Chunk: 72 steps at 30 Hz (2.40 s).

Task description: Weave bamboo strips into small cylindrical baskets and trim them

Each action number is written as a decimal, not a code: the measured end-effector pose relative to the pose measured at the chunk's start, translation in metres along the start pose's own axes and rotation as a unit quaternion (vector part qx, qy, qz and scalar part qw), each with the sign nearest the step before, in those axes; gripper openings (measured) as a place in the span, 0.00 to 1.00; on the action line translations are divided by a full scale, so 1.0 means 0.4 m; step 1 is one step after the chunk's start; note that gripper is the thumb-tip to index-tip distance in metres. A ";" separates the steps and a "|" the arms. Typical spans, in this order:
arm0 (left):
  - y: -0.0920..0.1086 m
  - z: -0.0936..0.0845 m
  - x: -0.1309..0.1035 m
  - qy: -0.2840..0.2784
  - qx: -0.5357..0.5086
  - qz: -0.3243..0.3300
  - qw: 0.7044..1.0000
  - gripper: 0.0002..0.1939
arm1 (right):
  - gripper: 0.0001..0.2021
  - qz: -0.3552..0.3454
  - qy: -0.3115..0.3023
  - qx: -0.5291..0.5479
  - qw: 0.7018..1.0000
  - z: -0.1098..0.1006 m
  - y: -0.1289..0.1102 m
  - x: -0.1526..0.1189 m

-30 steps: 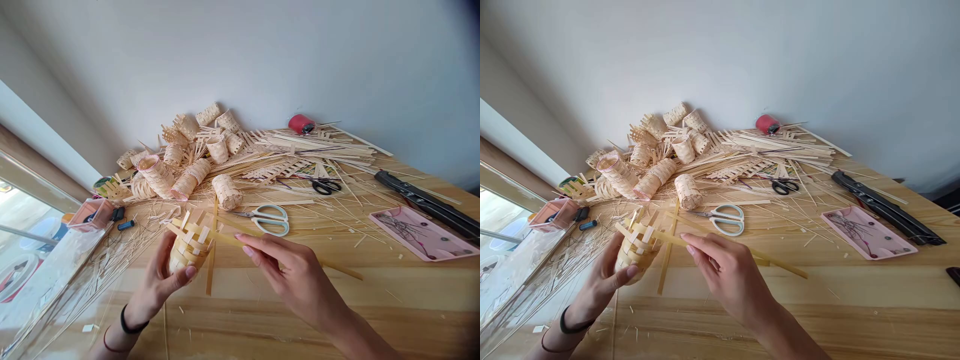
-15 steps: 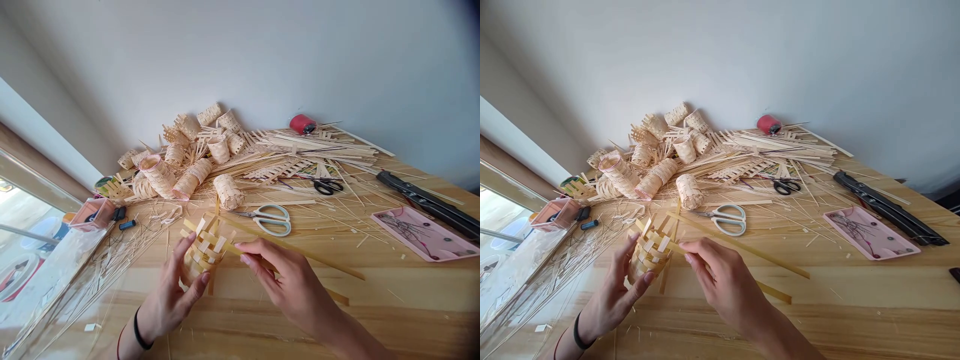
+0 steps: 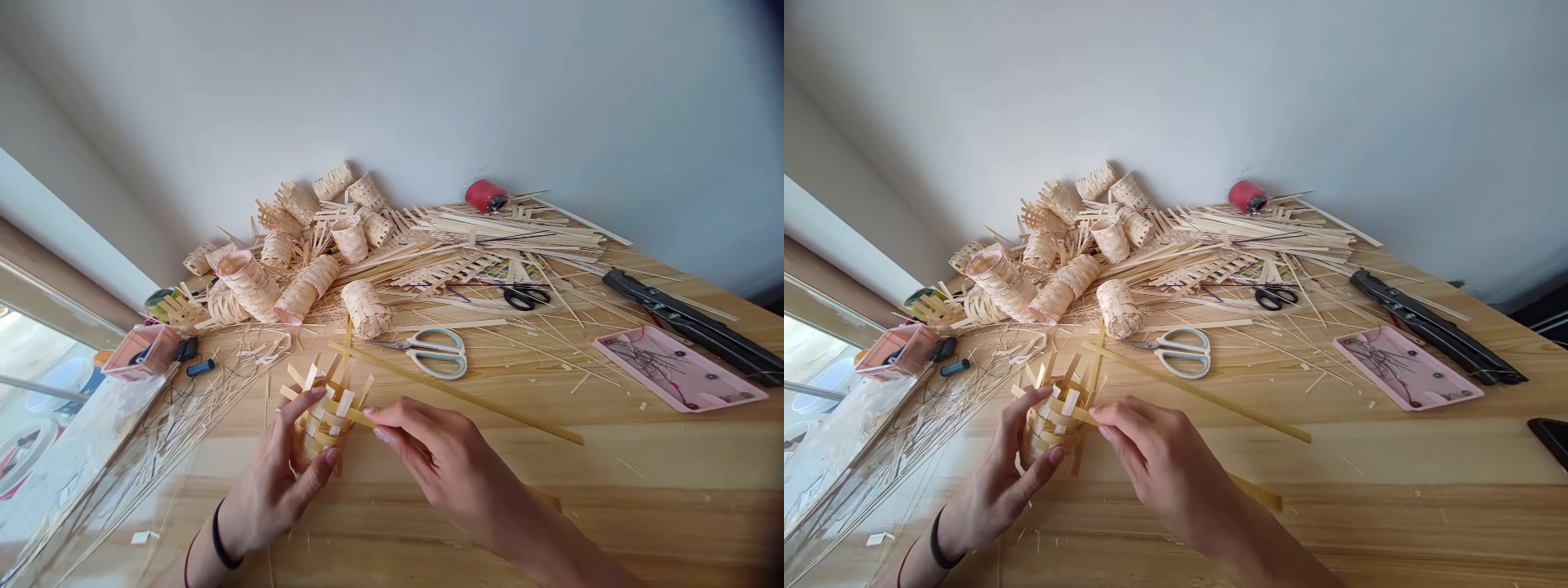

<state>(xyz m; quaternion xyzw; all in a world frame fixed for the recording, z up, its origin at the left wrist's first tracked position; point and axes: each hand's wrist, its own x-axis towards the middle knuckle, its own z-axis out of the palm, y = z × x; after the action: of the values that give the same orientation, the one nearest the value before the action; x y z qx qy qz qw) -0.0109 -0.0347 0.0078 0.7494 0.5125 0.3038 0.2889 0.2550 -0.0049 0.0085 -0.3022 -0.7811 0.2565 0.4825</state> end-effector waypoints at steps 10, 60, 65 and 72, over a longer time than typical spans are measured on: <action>0.013 -0.010 0.010 0.029 -0.122 -0.061 0.990 0.32 | 0.14 -0.002 0.032 -0.042 0.999 -0.016 -0.006 0.012; -0.007 -0.005 0.025 0.007 -0.038 0.105 0.994 0.47 | 0.06 0.021 0.050 0.017 0.998 -0.014 -0.012 0.010; -0.011 0.009 0.027 0.035 0.012 0.115 0.993 0.43 | 0.07 -0.001 0.051 0.025 0.998 -0.009 -0.006 0.012; -0.007 0.003 0.018 0.006 0.026 0.111 0.993 0.41 | 0.06 -0.005 0.049 0.034 0.998 -0.015 0.002 0.015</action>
<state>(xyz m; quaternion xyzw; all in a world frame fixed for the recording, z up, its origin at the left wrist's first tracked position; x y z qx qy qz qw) -0.0095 -0.0271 0.0064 0.8071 0.4355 0.3254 0.2303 0.2584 0.0007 0.0141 -0.2941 -0.7486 0.2654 0.5317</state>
